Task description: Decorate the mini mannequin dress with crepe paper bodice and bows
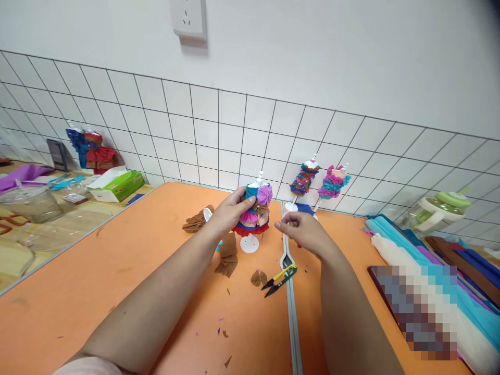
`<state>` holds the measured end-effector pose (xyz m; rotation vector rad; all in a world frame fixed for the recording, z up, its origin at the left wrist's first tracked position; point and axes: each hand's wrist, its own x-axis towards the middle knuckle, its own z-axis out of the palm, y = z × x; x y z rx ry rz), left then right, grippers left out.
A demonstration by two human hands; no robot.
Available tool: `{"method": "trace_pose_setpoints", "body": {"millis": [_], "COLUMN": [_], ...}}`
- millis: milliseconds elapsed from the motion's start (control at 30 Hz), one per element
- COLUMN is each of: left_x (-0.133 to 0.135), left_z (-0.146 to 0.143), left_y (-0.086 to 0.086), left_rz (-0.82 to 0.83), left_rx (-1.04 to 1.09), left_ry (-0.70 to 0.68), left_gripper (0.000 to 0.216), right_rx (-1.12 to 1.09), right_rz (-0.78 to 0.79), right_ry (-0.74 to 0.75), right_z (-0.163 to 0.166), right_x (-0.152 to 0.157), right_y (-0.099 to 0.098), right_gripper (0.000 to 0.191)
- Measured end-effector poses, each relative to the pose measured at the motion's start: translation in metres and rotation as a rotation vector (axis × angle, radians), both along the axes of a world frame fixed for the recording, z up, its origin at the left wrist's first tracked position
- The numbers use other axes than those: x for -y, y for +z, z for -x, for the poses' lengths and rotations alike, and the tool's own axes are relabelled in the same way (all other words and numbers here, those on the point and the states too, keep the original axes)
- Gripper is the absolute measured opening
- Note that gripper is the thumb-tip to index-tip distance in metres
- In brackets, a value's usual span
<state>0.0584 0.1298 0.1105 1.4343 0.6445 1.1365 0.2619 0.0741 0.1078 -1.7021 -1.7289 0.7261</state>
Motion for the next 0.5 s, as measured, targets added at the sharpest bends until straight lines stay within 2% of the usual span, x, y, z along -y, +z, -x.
{"method": "trace_pose_setpoints", "body": {"millis": [100,167,267,333,500], "left_x": [-0.003,-0.006,-0.007,-0.006,0.005], "left_z": [0.000,0.000,0.002,0.004,0.006], "left_y": [-0.002,-0.004,-0.004,-0.001,0.006], "left_rz": [0.011,0.022,0.008,-0.013,-0.065], "left_rx": [0.026,0.053,0.051,0.033,-0.015], "left_ry": [-0.004,0.005,0.047,0.043,-0.096], "left_gripper": [0.042,0.046,0.047,0.047,0.055], "right_rx": [0.240,0.323,0.336,0.332,0.347], "right_rz": [0.194,0.269,0.285,0.295,0.318], "right_ry": [0.157,0.224,0.262,0.288,0.322], "right_z": [-0.012,-0.013,-0.005,0.002,0.025], "right_x": [0.001,0.000,-0.004,-0.006,-0.004], "right_y": [-0.008,-0.018,-0.033,-0.040,-0.050], "right_gripper": [0.020,0.011,0.029,0.033,0.011]}}
